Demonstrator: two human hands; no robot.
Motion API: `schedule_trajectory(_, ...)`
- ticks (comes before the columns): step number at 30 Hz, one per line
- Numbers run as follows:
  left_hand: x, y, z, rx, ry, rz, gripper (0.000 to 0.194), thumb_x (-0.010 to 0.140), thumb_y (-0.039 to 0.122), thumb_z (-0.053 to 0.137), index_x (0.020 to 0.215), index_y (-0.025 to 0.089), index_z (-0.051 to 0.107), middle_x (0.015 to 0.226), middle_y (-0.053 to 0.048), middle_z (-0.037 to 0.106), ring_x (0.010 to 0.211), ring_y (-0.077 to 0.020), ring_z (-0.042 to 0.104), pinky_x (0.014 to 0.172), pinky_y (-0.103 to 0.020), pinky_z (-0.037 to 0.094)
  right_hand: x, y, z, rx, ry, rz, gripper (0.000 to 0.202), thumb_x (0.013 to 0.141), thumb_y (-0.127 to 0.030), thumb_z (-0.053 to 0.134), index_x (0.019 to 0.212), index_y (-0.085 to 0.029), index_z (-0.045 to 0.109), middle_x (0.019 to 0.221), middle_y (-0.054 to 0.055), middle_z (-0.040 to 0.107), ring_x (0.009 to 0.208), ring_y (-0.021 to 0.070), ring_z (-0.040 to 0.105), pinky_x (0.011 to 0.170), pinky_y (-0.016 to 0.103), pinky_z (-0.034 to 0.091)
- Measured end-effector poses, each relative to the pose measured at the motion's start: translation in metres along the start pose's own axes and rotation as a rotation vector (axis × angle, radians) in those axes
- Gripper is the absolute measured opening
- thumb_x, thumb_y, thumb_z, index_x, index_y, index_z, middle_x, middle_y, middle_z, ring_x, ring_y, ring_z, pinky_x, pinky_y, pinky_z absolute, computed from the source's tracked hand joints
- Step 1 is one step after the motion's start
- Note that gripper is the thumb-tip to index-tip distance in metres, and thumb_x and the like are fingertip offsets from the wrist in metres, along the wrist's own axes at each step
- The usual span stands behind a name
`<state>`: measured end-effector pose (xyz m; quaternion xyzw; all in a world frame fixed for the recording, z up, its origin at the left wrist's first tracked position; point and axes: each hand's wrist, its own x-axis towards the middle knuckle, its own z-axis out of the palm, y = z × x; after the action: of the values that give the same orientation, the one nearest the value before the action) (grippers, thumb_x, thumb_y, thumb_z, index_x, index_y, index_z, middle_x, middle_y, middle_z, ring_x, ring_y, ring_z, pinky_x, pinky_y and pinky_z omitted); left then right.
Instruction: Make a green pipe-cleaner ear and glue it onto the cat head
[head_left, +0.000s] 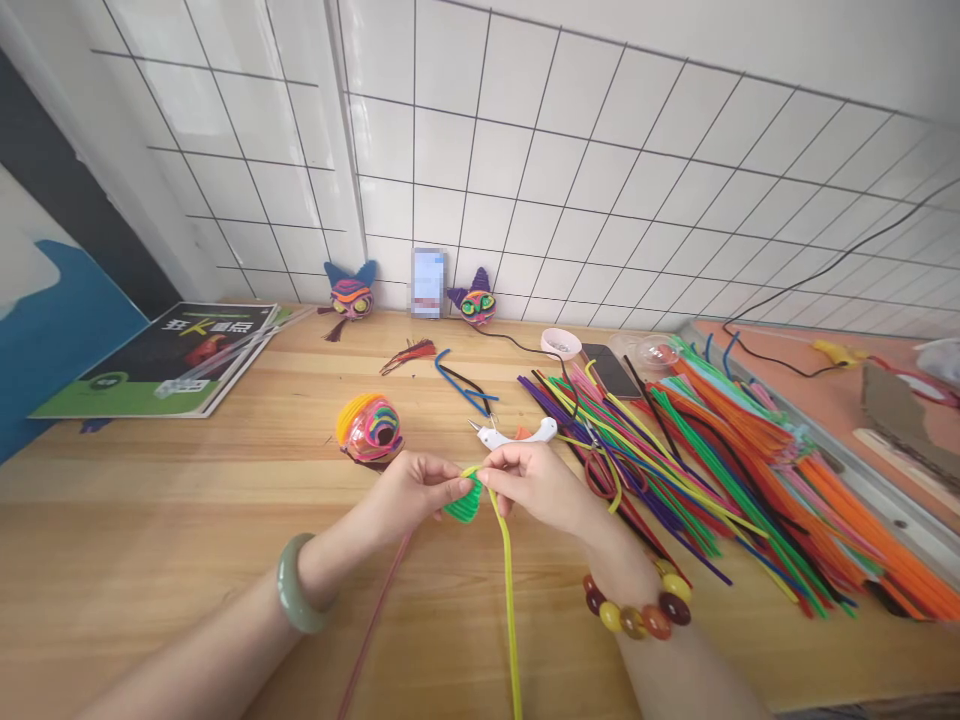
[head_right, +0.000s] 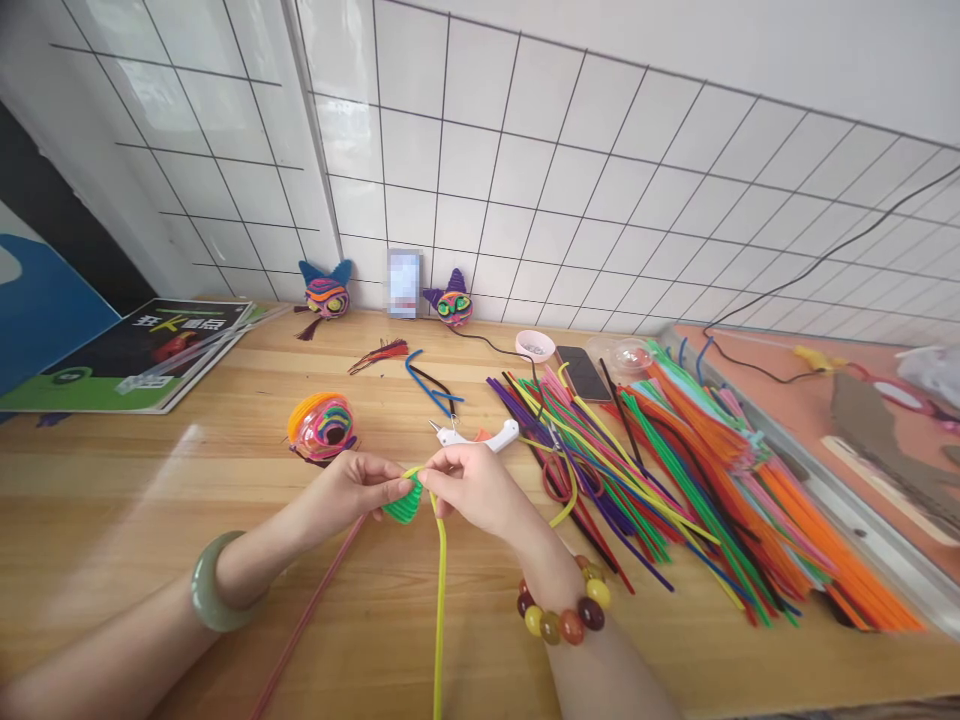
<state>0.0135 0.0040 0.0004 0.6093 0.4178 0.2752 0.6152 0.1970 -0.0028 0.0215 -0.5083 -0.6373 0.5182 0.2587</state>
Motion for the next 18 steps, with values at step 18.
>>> schedule_trajectory(18,0.0013,0.0015,0.0027,-0.144,0.040,0.052,0.022,0.070,0.032,0.063,0.073,0.011,0.069,0.068,-0.006,0.070,0.061,-0.0148,0.061,0.062,-0.025,0.047,0.0015,0.0028,0.0022,0.037,0.044,-0.029,0.023,0.078,-0.035,0.053,0.076,-0.013,0.062,0.048,-0.001,0.057,0.044,0.0092,0.052,0.046,0.019,0.036)
